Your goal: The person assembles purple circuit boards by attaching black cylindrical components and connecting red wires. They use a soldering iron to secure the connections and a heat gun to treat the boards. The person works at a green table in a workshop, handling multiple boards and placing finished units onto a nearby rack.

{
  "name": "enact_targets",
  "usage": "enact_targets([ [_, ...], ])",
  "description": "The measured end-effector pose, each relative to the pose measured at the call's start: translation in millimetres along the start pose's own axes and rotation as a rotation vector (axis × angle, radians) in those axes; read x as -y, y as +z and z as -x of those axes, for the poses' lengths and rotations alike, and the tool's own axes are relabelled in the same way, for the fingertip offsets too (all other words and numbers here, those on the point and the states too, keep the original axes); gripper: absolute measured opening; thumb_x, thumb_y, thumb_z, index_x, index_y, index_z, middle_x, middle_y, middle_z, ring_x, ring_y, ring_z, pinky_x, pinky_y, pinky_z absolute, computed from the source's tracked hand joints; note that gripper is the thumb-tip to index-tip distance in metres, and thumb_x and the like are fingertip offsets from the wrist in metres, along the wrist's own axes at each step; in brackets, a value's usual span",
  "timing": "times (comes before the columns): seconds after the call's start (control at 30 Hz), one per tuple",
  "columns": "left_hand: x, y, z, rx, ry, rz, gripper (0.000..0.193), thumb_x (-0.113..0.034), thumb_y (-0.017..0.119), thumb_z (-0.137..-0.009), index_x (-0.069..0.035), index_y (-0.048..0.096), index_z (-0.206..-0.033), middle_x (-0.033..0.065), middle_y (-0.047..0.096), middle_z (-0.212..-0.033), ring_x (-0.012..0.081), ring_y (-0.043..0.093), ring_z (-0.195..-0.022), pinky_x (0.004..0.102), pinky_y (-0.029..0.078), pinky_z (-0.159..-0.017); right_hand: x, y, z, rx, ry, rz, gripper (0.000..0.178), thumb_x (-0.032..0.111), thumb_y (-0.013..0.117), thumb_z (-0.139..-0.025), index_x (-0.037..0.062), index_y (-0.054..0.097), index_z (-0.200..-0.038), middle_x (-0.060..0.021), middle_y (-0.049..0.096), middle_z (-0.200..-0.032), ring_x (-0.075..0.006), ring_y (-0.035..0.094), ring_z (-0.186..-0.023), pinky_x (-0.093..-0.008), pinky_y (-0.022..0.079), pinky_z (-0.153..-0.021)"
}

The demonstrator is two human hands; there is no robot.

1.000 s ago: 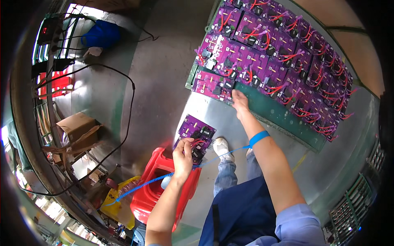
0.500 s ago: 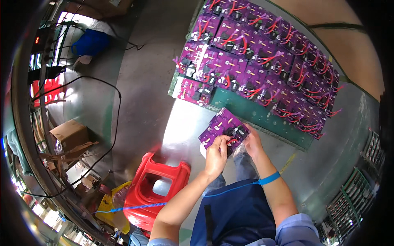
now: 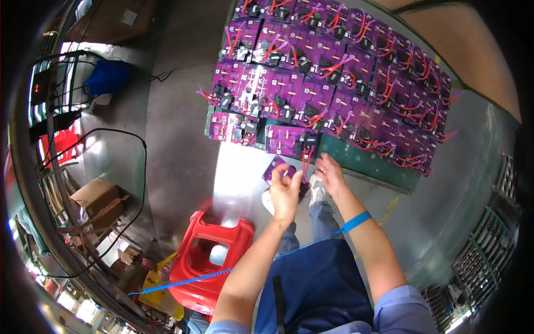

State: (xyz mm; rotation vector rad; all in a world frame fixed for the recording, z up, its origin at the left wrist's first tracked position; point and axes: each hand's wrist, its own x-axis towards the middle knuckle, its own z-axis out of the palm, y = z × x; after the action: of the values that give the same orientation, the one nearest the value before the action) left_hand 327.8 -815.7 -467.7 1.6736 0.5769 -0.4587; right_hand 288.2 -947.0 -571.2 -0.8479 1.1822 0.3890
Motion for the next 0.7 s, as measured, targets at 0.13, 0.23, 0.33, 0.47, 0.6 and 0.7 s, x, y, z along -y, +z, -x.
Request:
enact_targets([
  [0.13, 5.7, 1.8, 32.8, 0.069, -0.228, 0.168, 0.009, -0.012, 0.054, -0.084, -0.003, 0.053, -0.082, -0.0043, 0.05, -0.057, 0.0009, 0.038, -0.047, 0.0174, 0.03, -0.04, -47.5, -35.7, 12.9, 0.018, 0.072, 0.028, 0.03, 0.034, 0.053, -0.083, 0.0099, 0.053, -0.102, -0.001, 0.057, -0.089, -0.0099, 0.051, -0.079, -0.0263, 0.038, -0.068],
  [0.23, 5.1, 23.1, 52.3, 0.181, -0.239, 0.156, 0.013, -0.017, 0.052, -0.086, -0.005, 0.055, -0.08, -0.0046, 0.051, -0.063, 0.0013, 0.04, -0.052, 0.0172, 0.033, -0.045, -45.8, -51.1, 51.6, -0.008, 0.131, -0.086, 0.031, 0.035, 0.051, -0.084, 0.009, 0.052, -0.102, -0.0019, 0.058, -0.091, -0.0107, 0.053, -0.08, -0.0258, 0.04, -0.068],
  [0.33, 0.0, 55.1, 73.7, 0.288, -0.236, 0.266, 0.012, -0.015, 0.052, -0.086, -0.003, 0.056, -0.083, -0.0034, 0.052, -0.065, 0.0024, 0.042, -0.055, 0.0171, 0.035, -0.049, -38.1, -78.4, 74.9, 0.116, 0.126, -0.257, 0.033, 0.035, 0.049, -0.085, 0.0075, 0.052, -0.104, -0.004, 0.058, -0.094, -0.0129, 0.054, -0.085, -0.0275, 0.042, -0.072],
  [0.47, -4.0, 90.8, 76.9, 0.284, -0.264, 0.306, 0.013, -0.014, 0.051, -0.086, -0.002, 0.055, -0.082, -0.0031, 0.052, -0.066, 0.0017, 0.042, -0.058, 0.0166, 0.035, -0.05, -18.4, -104.0, 85.3, 0.157, -0.066, -0.221, 0.031, 0.027, 0.043, -0.089, 0.0051, 0.048, -0.11, -0.0059, 0.056, -0.1, -0.0154, 0.053, -0.093, -0.0297, 0.043, -0.081],
  [0.6, -12.3, 115.1, 63.6, 0.28, -0.17, 0.273, 0.013, -0.015, 0.05, -0.087, -0.003, 0.054, -0.082, -0.006, 0.047, -0.065, 0.0004, 0.037, -0.056, 0.0159, 0.029, -0.048, -4.2, -114.2, 56.9, 0.05, -0.292, -0.052, 0.03, 0.017, 0.041, -0.089, 0.0037, 0.044, -0.116, -0.006, 0.052, -0.107, -0.0145, 0.049, -0.1, -0.0275, 0.039, -0.086],
  [0.7, -5.2, 135.2, 54.8, 0.27, -0.012, 0.187, 0.013, -0.014, 0.05, -0.087, -0.003, 0.053, -0.083, -0.0063, 0.045, -0.063, 0.0005, 0.035, -0.055, 0.0161, 0.028, -0.048, 15.5, -111.0, 20.7, 0.131, -0.313, -0.041, 0.034, 0.018, 0.043, -0.088, 0.0042, 0.041, -0.119, -0.0051, 0.052, -0.108, -0.0151, 0.049, -0.1, -0.0272, 0.039, -0.086],
])
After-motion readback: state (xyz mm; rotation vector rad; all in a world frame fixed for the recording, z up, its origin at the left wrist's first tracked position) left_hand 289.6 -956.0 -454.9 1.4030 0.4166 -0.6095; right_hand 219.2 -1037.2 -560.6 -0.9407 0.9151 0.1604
